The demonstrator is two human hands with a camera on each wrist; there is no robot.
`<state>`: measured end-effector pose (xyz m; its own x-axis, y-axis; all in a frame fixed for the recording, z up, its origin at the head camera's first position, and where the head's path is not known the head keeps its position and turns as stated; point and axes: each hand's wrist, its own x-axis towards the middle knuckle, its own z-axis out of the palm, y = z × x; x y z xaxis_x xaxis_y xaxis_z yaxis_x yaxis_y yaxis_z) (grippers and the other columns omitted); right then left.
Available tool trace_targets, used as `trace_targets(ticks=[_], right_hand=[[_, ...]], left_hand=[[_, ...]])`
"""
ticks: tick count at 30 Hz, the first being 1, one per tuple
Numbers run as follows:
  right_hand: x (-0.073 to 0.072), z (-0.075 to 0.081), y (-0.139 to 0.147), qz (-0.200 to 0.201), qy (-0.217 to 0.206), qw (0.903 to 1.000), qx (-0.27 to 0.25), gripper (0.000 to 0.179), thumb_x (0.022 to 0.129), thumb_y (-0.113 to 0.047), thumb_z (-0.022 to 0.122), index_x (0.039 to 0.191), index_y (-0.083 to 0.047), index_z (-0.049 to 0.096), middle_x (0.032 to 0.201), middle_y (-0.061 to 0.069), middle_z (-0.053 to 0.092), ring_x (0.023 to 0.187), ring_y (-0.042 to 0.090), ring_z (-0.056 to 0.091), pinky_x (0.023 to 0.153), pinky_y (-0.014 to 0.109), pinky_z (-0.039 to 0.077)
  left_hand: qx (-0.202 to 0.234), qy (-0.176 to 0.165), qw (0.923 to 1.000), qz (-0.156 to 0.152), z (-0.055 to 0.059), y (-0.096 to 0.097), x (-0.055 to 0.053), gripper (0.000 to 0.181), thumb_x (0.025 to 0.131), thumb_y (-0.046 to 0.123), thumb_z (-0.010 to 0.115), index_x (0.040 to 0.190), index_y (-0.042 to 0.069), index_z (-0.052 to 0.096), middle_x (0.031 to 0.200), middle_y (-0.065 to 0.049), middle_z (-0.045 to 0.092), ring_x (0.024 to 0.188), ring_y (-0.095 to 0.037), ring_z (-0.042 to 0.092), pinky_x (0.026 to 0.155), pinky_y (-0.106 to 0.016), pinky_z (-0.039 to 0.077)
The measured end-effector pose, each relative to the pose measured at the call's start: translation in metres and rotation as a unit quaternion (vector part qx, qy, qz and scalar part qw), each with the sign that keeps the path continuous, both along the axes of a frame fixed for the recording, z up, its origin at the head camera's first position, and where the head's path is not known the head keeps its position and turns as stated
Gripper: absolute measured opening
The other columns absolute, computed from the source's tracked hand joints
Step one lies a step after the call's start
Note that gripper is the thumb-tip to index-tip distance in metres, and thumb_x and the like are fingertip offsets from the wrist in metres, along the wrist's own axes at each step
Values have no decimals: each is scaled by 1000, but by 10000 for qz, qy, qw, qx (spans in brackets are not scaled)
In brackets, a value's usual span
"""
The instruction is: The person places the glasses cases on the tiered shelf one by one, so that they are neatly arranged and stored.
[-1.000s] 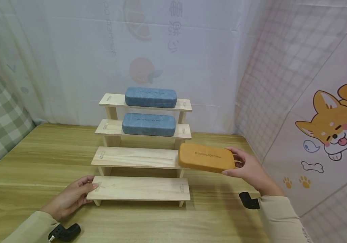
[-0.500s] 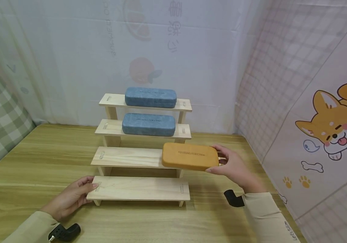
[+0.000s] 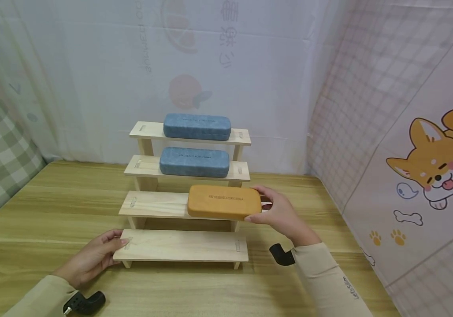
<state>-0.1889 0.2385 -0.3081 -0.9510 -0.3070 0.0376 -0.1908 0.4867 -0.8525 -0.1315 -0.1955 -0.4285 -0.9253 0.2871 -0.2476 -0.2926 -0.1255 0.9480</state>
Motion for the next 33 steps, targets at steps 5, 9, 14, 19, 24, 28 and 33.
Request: trace_targets(ticks=[5, 9, 14, 19, 24, 28, 33], right_hand=[[-3, -1, -12, 28, 25, 10000, -21, 81, 72, -8, 84, 141, 0, 43, 135, 23, 49, 106, 33, 59, 79, 27, 53], [-4, -1, -23, 74, -44, 9999, -55, 81, 71, -9, 84, 141, -2, 44, 135, 21, 50, 106, 32, 59, 80, 29, 53], [-7, -2, -35, 98, -88, 9999, 11, 79, 71, -13, 85, 139, -5, 46, 129, 19, 53, 105, 31, 58, 80, 33, 53], [-10, -3, -44, 110, -138, 9998, 8, 82, 70, -13, 85, 140, -4, 45, 127, 19, 54, 105, 31, 57, 79, 34, 54], [-11, -3, -52, 119, -286, 9995, -108, 82, 71, -12, 85, 142, -5, 44, 126, 20, 54, 105, 31, 58, 79, 35, 55], [-13, -3, -57, 162, -338, 9992, -127, 82, 72, -12, 84, 143, -6, 43, 125, 19, 54, 104, 30, 59, 80, 36, 54], [-14, -5, -63, 214, -341, 9991, -108, 83, 72, -12, 84, 143, -7, 43, 124, 18, 56, 101, 28, 61, 80, 37, 55]], left_hand=[[-34, 13, 10000, -41, 0, -1, 0, 57, 99, 15, 54, 139, -11, 22, 111, -5, 56, 93, -12, 62, 78, -31, 54], [-29, 38, 10000, -60, 0, -1, 0, 58, 99, 15, 54, 139, -11, 21, 111, -4, 57, 93, -12, 62, 78, -31, 54], [8, 72, 10000, -62, -1, -1, 0, 57, 99, 14, 54, 139, -12, 22, 110, -4, 57, 93, -12, 62, 78, -31, 55], [-8, 57, 10000, -54, -1, -1, 0, 59, 99, 15, 54, 140, -12, 20, 112, -5, 56, 94, -12, 62, 79, -31, 54], [-64, 70, 9999, -57, -2, -1, 0, 61, 100, 15, 53, 141, -13, 18, 115, -6, 54, 94, -12, 61, 79, -30, 54], [-77, 82, 9999, -71, -2, -1, 0, 61, 100, 16, 53, 141, -13, 19, 116, -7, 54, 95, -12, 61, 80, -31, 54], [-50, 65, 10000, -32, -3, -1, 0, 59, 99, 16, 53, 140, -12, 21, 113, -6, 55, 93, -12, 62, 79, -30, 54]])
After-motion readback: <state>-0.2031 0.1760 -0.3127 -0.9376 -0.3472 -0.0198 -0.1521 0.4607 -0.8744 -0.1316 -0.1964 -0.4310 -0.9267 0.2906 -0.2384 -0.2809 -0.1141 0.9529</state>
